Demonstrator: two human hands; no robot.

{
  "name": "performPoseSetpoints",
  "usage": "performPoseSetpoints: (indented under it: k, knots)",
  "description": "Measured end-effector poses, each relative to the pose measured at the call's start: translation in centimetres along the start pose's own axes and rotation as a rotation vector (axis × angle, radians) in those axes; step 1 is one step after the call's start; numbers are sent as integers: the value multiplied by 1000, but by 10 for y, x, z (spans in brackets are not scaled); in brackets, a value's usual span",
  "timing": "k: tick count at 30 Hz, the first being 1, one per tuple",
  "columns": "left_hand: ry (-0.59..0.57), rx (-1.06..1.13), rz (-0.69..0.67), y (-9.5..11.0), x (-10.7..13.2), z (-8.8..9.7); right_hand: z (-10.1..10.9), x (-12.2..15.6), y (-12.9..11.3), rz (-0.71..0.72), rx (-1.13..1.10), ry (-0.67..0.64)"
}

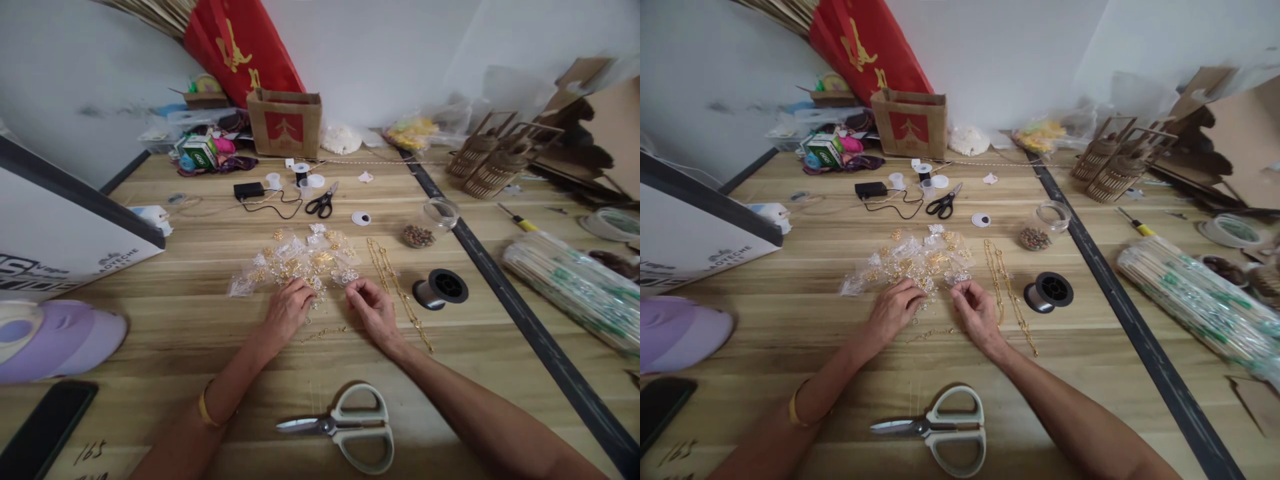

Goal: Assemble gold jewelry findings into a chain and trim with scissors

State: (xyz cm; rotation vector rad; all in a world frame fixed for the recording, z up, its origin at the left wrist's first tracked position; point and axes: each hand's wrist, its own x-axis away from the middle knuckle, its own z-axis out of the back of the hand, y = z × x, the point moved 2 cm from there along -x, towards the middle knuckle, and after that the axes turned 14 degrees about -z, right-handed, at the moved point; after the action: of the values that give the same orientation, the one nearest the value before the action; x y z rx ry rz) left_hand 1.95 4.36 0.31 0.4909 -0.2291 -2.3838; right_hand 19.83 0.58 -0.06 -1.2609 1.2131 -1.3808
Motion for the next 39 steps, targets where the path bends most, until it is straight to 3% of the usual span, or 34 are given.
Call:
performPoseSetpoints:
  k: [14, 27, 39]
  knots:
    - [26, -10, -53, -2, -1, -1, -2, 1, -1, -15, 9, -8]
    - [72, -1, 8, -6, 3, 2, -2, 2, 0, -8, 25, -30]
    - [320, 341, 100, -7, 4, 17, -3, 4, 0, 23, 66, -37]
